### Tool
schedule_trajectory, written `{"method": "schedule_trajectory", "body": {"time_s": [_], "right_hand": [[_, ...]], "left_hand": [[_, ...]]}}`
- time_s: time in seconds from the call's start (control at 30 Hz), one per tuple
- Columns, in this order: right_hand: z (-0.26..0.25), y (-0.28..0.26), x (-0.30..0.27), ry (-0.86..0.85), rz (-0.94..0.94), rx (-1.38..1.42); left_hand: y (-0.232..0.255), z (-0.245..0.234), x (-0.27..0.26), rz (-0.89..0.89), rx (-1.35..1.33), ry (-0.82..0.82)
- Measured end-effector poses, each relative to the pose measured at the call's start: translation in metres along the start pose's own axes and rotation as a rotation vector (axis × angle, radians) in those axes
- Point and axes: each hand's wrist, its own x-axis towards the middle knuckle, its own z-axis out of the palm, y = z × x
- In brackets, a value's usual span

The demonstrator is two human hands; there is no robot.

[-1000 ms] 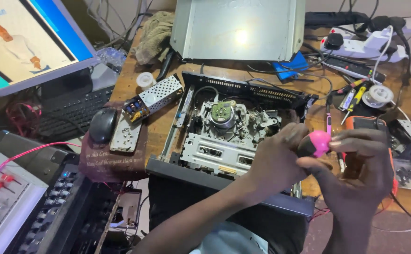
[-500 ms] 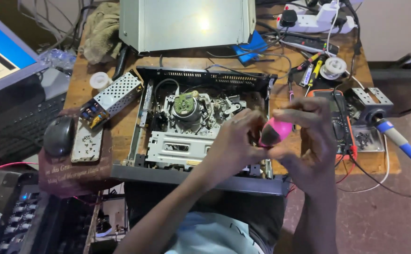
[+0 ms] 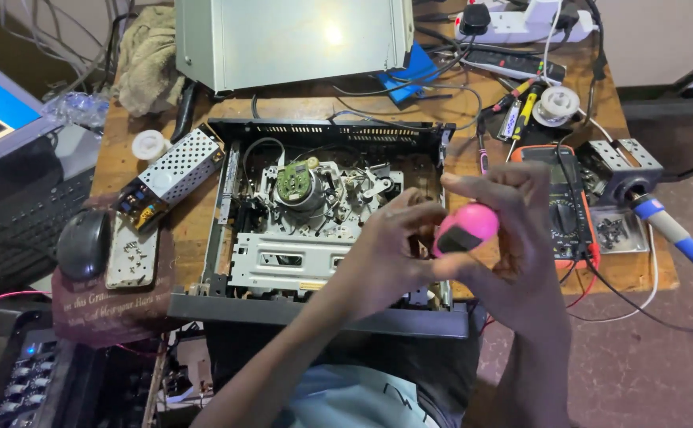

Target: The person uses a pink screwdriver to tighten screws on the internal components of a disassembled electronic device, likely a VCR or DVD player. They manipulate the device's casing and internal parts while working at a cluttered desk.

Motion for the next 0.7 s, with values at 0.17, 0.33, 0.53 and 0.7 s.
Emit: {"method": "schedule_trajectory", "body": {"time_s": [0.17, 0.33, 0.53, 0.7], "right_hand": [[0.003, 0.0, -0.008, 0.104, -0.011, -0.101], [0.004, 0.003, -0.01, 0.156, -0.076, -0.155], [-0.01, -0.006, 0.0, -0.027, 0.049, 0.405], [-0.01, 0.001, -0.002, -0.028, -0.012, 0.013]], "left_hand": [[0.0, 0.017, 0.007, -0.154, 0.076, 0.206], [-0.008, 0.011, 0.002, -0.019, 0.125, 0.064], [0.012, -0.013, -0.007, 0.052, -0.024, -0.189], [0.003, 0.007, 0.005, -0.05, 0.063, 0.028]]}}
